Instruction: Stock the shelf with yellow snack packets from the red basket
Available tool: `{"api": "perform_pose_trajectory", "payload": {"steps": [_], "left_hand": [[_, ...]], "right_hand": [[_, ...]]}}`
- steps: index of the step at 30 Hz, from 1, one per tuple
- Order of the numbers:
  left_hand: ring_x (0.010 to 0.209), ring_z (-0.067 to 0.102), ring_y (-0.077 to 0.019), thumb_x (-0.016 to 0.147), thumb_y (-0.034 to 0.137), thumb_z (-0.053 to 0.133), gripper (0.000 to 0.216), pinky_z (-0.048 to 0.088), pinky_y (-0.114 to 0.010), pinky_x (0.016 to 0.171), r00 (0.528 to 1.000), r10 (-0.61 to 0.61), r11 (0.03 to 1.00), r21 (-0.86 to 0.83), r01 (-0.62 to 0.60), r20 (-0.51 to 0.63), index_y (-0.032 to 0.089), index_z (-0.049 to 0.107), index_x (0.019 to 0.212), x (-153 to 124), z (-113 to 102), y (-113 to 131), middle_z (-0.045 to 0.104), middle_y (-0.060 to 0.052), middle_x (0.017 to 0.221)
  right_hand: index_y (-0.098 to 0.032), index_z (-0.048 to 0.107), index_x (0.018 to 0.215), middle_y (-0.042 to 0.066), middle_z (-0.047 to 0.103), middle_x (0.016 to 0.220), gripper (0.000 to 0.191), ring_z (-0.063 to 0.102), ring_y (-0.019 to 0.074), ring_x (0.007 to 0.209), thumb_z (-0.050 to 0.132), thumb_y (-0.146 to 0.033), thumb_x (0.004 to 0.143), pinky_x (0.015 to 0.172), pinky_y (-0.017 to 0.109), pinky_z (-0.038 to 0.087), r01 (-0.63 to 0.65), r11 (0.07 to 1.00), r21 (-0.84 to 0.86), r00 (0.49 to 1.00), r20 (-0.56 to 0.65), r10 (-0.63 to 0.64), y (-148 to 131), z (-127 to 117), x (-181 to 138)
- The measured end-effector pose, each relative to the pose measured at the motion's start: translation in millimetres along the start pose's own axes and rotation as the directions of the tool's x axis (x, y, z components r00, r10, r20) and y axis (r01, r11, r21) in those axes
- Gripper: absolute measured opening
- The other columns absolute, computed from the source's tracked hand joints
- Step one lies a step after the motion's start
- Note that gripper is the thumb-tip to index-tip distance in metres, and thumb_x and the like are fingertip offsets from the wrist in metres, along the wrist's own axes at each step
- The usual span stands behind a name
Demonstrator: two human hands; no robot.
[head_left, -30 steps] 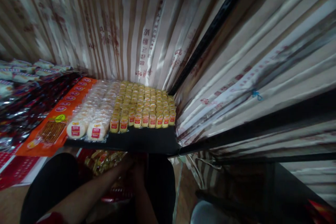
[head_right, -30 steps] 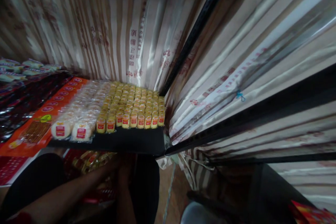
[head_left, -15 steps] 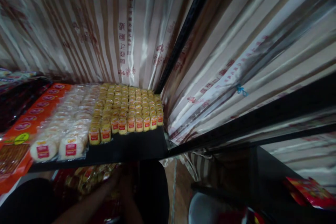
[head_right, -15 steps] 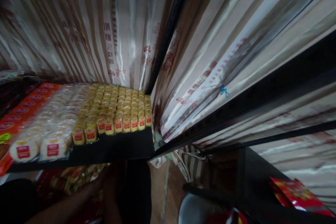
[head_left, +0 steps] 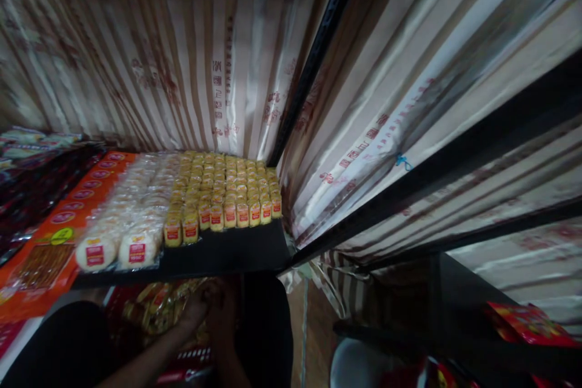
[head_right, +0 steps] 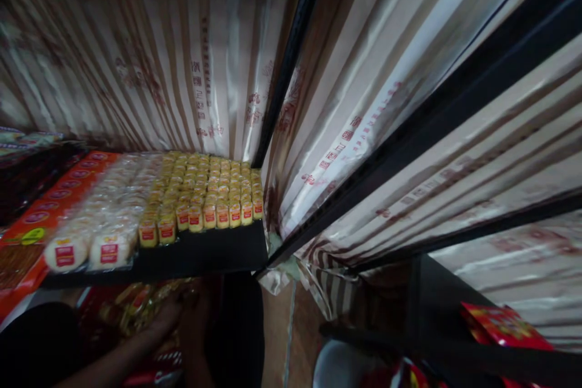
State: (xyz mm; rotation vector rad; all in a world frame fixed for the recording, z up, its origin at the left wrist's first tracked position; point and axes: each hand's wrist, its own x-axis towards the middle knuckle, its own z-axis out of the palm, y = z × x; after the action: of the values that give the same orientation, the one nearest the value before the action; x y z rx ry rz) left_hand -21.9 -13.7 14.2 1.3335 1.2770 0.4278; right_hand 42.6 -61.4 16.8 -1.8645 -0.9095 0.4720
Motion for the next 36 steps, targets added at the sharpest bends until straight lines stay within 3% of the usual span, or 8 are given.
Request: {"api": "perform_pose_trajectory", "payload": {"steps": [4,8,13,17,23,27,31,36], "left_hand": [[0.067,0.060,-0.0185,0.060,0.045,0.048,0.034,0.047,-0.028,0.063,0.994,-0.111,0.990,-0.084,0.112,0.012,0.020,0.056,0.081,-10.5,-8.6,-7.3,0.059,0.000,0.065],[0.051,0.052,-0.0134,0.051,0.061,0.054,0.052,0.041,-0.025,0.050,0.987,-0.150,0.959,-0.234,0.161,0.063,0.019,0.051,0.083,-23.5,-18.0,-4.2,0.052,0.004,0.059],[0.045,0.047,-0.0096,0.055,0.062,0.057,0.049,0.034,-0.021,0.044,0.987,-0.058,0.955,-0.281,0.098,0.148,0.019,0.049,0.076,-45.3,-36.6,15.4,0.050,0.006,0.053],[0.041,0.044,-0.0080,0.060,0.061,0.055,0.045,0.031,-0.019,0.040,0.990,0.005,0.969,-0.247,0.030,0.139,0.017,0.048,0.069,-62.3,-48.0,38.7,0.048,0.006,0.048],[0.040,0.044,-0.0075,0.065,0.060,0.052,0.044,0.029,-0.018,0.039,0.982,0.075,0.983,-0.179,-0.044,0.172,0.016,0.049,0.068,-73.4,-51.3,73.6,0.049,0.006,0.051],[0.044,0.044,-0.0071,0.061,0.061,0.057,0.049,0.032,-0.019,0.042,0.977,0.166,0.978,-0.152,-0.145,0.136,0.014,0.054,0.074,-62.5,-47.6,86.9,0.052,0.004,0.059],[0.049,0.047,-0.0075,0.065,0.056,0.058,0.052,0.035,-0.020,0.046,0.941,0.283,0.944,-0.230,-0.238,0.184,0.014,0.056,0.095,-54.2,-42.4,99.3,0.057,0.001,0.070],[0.054,0.052,-0.0085,0.064,0.042,0.065,0.038,0.037,-0.019,0.050,0.940,0.277,0.925,-0.321,-0.203,0.202,0.014,0.058,0.089,-59.6,-35.5,118.7,0.059,0.000,0.071]], "right_hand": [[-0.016,0.065,0.093,0.009,0.068,0.098,0.030,0.063,0.0185,0.092,0.040,-0.013,0.076,0.083,0.032,0.050,-0.039,0.998,0.048,0.999,-0.011,0.039,-4.5,-13.2,-3.9],[-0.016,0.066,0.094,0.009,0.068,0.097,0.030,0.063,0.0193,0.092,0.041,-0.019,0.077,0.083,0.033,0.050,-0.025,0.999,0.044,0.999,0.039,0.024,-5.2,-26.0,-9.7],[-0.017,0.066,0.096,0.008,0.069,0.096,0.028,0.063,0.0197,0.089,0.048,-0.028,0.077,0.082,0.030,0.049,-0.046,0.995,0.085,0.984,0.178,0.030,-24.0,-42.9,-22.0],[-0.019,0.063,0.102,0.005,0.069,0.092,0.032,0.064,0.0191,0.083,0.052,-0.034,0.076,0.077,0.028,0.050,-0.007,0.978,0.210,0.956,0.289,-0.056,-38.9,-55.2,-30.7],[-0.020,0.060,0.110,0.006,0.065,0.105,0.037,0.060,0.0196,0.096,0.052,-0.036,0.078,0.086,0.030,0.047,0.050,0.939,0.340,0.960,0.243,-0.140,-49.6,-73.9,-29.3],[-0.018,0.057,0.114,0.007,0.061,0.114,0.045,0.057,0.0199,0.103,0.058,-0.038,0.074,0.089,0.030,0.045,-0.064,0.891,0.449,0.978,0.205,-0.033,-56.2,-84.7,-19.3],[-0.017,0.053,0.115,0.009,0.063,0.108,0.052,0.063,0.0187,0.086,0.060,-0.044,0.072,0.071,0.028,0.052,-0.230,0.791,0.567,0.961,0.260,0.093,-61.0,-92.0,-8.8],[-0.017,0.056,0.109,0.007,0.066,0.099,0.047,0.063,0.0171,0.080,0.062,-0.043,0.071,0.068,0.026,0.051,-0.279,0.719,0.636,0.953,0.276,0.125,-67.4,-101.4,-1.4]]}}
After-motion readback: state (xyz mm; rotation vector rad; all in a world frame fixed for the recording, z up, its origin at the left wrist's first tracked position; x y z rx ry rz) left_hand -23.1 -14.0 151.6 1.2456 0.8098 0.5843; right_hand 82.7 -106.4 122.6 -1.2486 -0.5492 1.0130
